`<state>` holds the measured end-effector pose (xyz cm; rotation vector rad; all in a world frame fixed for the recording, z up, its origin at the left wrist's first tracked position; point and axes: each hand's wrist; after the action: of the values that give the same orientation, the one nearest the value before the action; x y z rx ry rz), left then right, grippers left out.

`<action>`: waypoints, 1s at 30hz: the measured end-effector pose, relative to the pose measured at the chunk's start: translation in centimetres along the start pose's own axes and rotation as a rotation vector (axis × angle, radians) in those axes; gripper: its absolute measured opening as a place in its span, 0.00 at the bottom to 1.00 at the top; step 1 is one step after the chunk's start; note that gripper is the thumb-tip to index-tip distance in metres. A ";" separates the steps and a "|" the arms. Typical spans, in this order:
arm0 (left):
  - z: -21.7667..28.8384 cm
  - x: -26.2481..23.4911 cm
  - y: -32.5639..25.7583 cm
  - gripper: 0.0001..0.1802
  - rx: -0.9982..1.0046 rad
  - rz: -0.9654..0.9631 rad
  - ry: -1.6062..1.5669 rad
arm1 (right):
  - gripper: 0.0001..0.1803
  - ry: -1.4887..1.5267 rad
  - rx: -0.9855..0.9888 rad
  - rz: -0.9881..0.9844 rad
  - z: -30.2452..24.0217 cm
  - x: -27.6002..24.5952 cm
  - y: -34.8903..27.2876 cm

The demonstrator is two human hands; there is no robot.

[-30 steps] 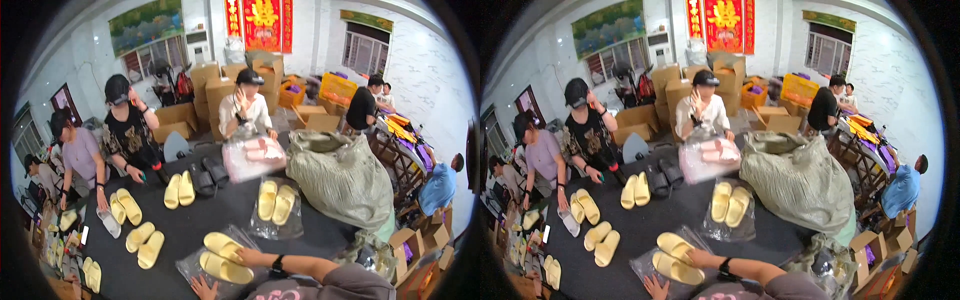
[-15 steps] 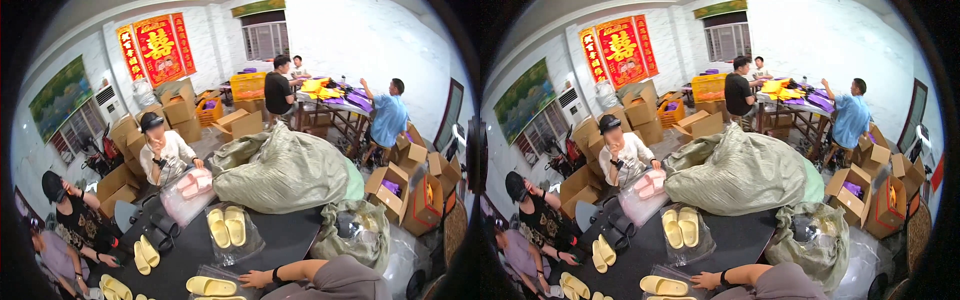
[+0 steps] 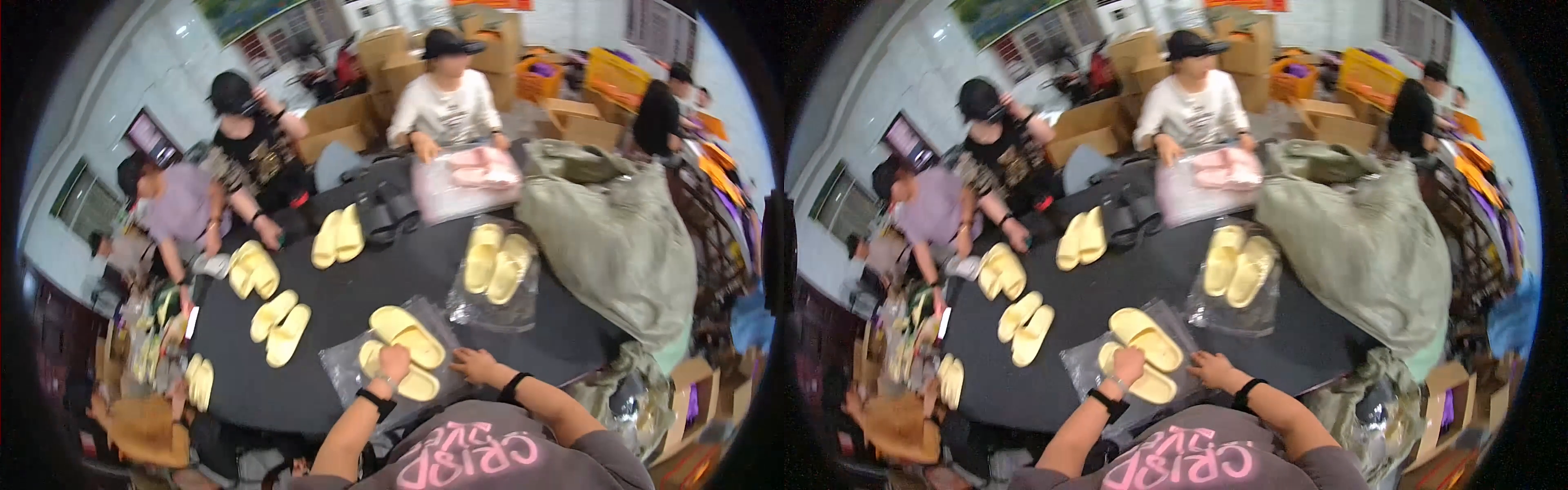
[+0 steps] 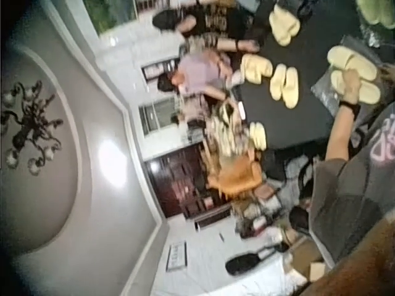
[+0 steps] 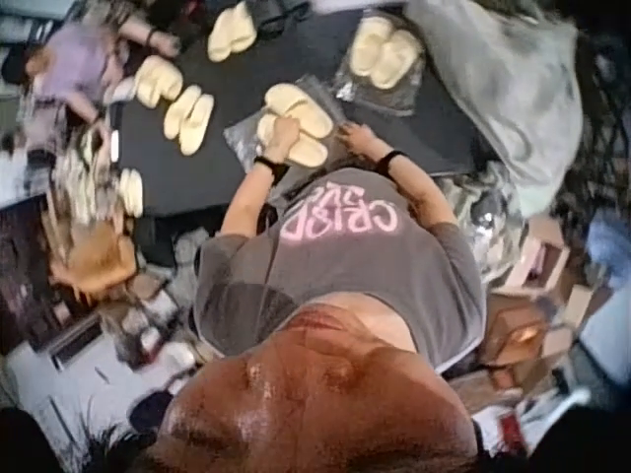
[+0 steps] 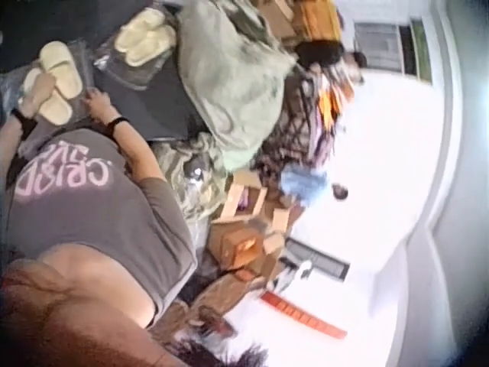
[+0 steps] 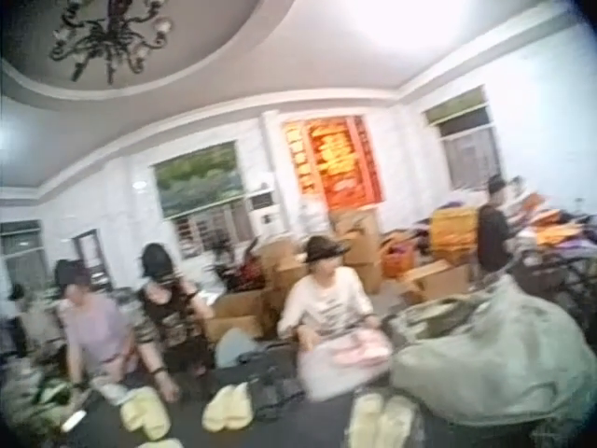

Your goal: The recorder is packing yellow and pink foam slippers into plastic bags and then into a large green collection sack.

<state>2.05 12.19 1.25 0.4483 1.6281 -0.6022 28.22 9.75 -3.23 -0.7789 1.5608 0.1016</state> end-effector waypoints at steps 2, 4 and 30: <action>-0.5 1.2 -1.1 0.06 -0.110 -0.051 0.000 | 0.34 -0.044 0.003 -0.047 -0.4 0.0 0.6; -1.8 4.5 -2.6 0.06 -0.216 -0.037 -0.080 | 0.34 -0.050 -0.035 -0.070 -1.2 -0.4 0.9; -0.8 1.3 -9.0 0.44 -0.241 -0.166 -0.493 | 0.26 0.248 0.063 0.034 0.8 -0.7 0.7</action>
<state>-4.18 5.59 1.17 -0.0188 1.2475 -0.5759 28.55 10.94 -3.01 -0.7361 1.8031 -0.0202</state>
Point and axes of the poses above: each hand's wrist, its own y-axis towards the middle knuckle, its own x-axis out of the palm, z = x × y, and after that the axes turned 14 degrees about x, right-handed
